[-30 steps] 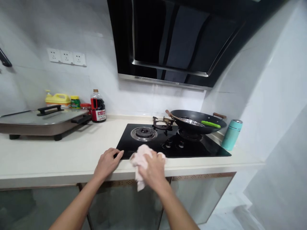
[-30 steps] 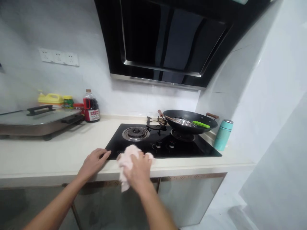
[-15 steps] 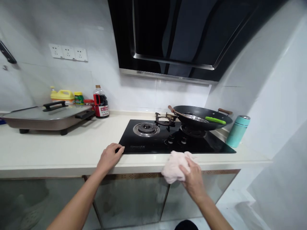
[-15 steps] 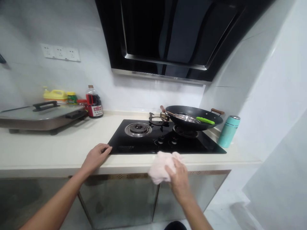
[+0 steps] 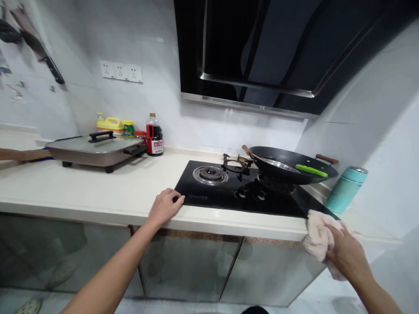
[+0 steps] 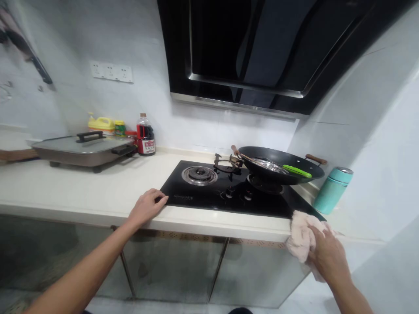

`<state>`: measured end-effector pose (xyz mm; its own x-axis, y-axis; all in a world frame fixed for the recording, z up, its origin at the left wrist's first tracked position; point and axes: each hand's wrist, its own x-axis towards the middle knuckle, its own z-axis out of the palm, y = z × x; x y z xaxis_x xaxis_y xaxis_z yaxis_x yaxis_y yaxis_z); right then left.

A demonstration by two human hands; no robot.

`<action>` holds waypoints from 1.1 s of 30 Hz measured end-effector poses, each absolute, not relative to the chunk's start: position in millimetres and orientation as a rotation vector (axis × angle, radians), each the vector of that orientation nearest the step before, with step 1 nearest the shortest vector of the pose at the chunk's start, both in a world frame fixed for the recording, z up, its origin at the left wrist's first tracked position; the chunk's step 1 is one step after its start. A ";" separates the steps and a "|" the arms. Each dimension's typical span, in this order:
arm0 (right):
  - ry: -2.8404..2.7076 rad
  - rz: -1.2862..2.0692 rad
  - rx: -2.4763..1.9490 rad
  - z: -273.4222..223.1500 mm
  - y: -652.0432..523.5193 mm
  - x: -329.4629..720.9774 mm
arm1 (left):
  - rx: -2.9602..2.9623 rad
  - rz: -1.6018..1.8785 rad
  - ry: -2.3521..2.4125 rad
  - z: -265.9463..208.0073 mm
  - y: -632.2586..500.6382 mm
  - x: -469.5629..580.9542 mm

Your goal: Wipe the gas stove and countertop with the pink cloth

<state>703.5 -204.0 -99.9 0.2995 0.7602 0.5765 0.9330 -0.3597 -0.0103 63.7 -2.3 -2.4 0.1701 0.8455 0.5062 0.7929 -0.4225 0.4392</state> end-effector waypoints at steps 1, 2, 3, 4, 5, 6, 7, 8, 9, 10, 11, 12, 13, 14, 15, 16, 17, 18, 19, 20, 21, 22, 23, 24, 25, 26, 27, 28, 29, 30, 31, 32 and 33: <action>-1.584 -0.716 -2.230 -98.3 -201.1 694.2 | 2.348 1.091 1.653 -1.8 -3.4 65.0; -1.669 -0.739 -2.207 -96.5 -197.7 682.7 | 2.352 1.085 1.658 -1.2 -4.3 66.2; -1.761 -0.756 -2.165 -94.7 -193.8 669.2 | 2.355 1.080 1.663 -0.7 -5.1 67.2; -1.829 -0.762 -2.116 -92.9 -189.1 653.4 | 2.356 1.075 1.667 -0.3 -6.0 68.0; -1.891 -0.758 -2.056 -91.3 -183.6 635.1 | 2.354 1.070 1.671 0.0 -6.8 68.5; -1.944 -0.748 -1.993 -89.9 -177.2 614.2 | 2.351 1.066 1.674 0.3 -7.6 68.9; -1.990 -0.735 -1.925 -88.5 -169.9 590.5 | 2.347 1.063 1.675 0.4 -8.5 69.1; -2.023 -0.726 -1.857 -87.0 -161.8 563.8 | 2.343 1.063 1.672 0.4 -9.4 69.2; -2.061 -0.712 -1.788 -85.0 -153.0 534.3 | 2.339 1.066 1.667 0.3 -10.3 69.2; -2.100 -0.696 -1.713 -82.4 -143.8 502.0 | 2.334 1.071 1.660 0.0 -11.0 69.1; -2.120 -0.687 -1.648 -79.1 -134.4 467.3 | 2.329 1.080 1.655 -0.4 -11.6 68.9; -2.151 -0.672 -1.586 -74.9 -125.2 431.1 | 2.323 1.091 1.651 -1.0 -11.8 68.6; -2.155 -0.648 -1.559 -70.1 -116.3 394.2 | 2.317 1.104 1.647 -1.8 -11.7 68.0; -2.173 -0.609 -1.528 -64.7 -108.1 357.9 | 2.314 1.114 1.638 -2.6 -11.2 67.1; -2.213 -0.566 -1.483 -59.2 -100.7 323.7 | 2.310 1.126 1.624 -3.4 -10.6 65.9; -2.240 -0.527 -1.460 -53.8 -94.4 293.0 | 2.303 1.142 1.600 -4.1 -10.0 64.3; -2.268 -0.499 -1.439 -49.1 -89.4 266.9 | 2.289 1.170 1.569 -4.7 -9.5 62.4; -2.278 -0.474 -1.417 -45.2 -85.9 246.4 | 2.266 1.220 1.537 -5.3 -9.5 60.3; -2.279 -0.446 -1.400 -42.4 -83.9 231.8 | 2.243 1.289 1.500 -5.8 -10.2 58.2; -2.268 -0.412 -1.383 -40.8 -83.3 223.3 | 2.229 1.365 1.457 -6.3 -11.8 56.3; -2.251 -0.368 -1.362 -39.9 -83.9 220.2 | 2.235 1.433 1.407 -6.9 -14.5 54.9; -2.240 -0.306 -1.330 -39.5 -85.4 221.9 | 2.267 1.479 1.349 -7.7 -18.2 54.4; -2.237 -0.225 -1.284 -39.0 -87.5 227.4 | 2.326 1.494 1.284 -8.9 -22.7 55.0; -2.244 -0.124 -1.222 -38.0 -89.9 235.5 | 2.403 1.473 1.215 -10.5 -27.6 57.0; -2.252 -0.005 -1.149 -36.4 -92.3 245.3 | 2.491 1.422 1.145 -12.6 -32.5 60.3; -2.256 0.122 -1.076 -34.1 -94.5 256.2 | 2.581 1.351 1.080 -15.0 -37.0 64.8; -2.247 0.236 -1.017 -31.4 -96.4 267.8 | 2.667 1.263 1.021 -17.8 -40.6 70.1; -2.228 0.313 -0.983 -28.7 -97.9 280.0 | 2.744 1.166 0.976 -20.6 -43.2 75.9; -2.208 0.336 -0.978 -26.4 -98.9 293.2 | 2.813 1.067 0.948 -23.2 -44.9 81.6; -2.197 0.305 -0.995 -25.1 -99.2 307.7 | 2.870 0.971 0.938 -25.4 -45.8 86.7; -2.196 0.226 -1.027 -24.9 -98.7 324.1 | 2.916 0.882 0.948 -26.8 -46.3 90.9; -2.196 0.117 -1.067 -25.9 -97.2 342.6 | 2.954 0.800 0.970 -27.4 -47.0 94.0; -2.185 -0.003 -1.110 -28.0 -94.7 363.1 | 2.988 0.724 0.997 -27.2 -48.2 95.9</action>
<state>363.1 -94.7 -28.0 -0.4075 0.7145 0.5687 0.7159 0.6366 -0.2868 95.9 -48.2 -27.2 0.7100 0.5488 0.4414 0.5894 -0.8060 0.0542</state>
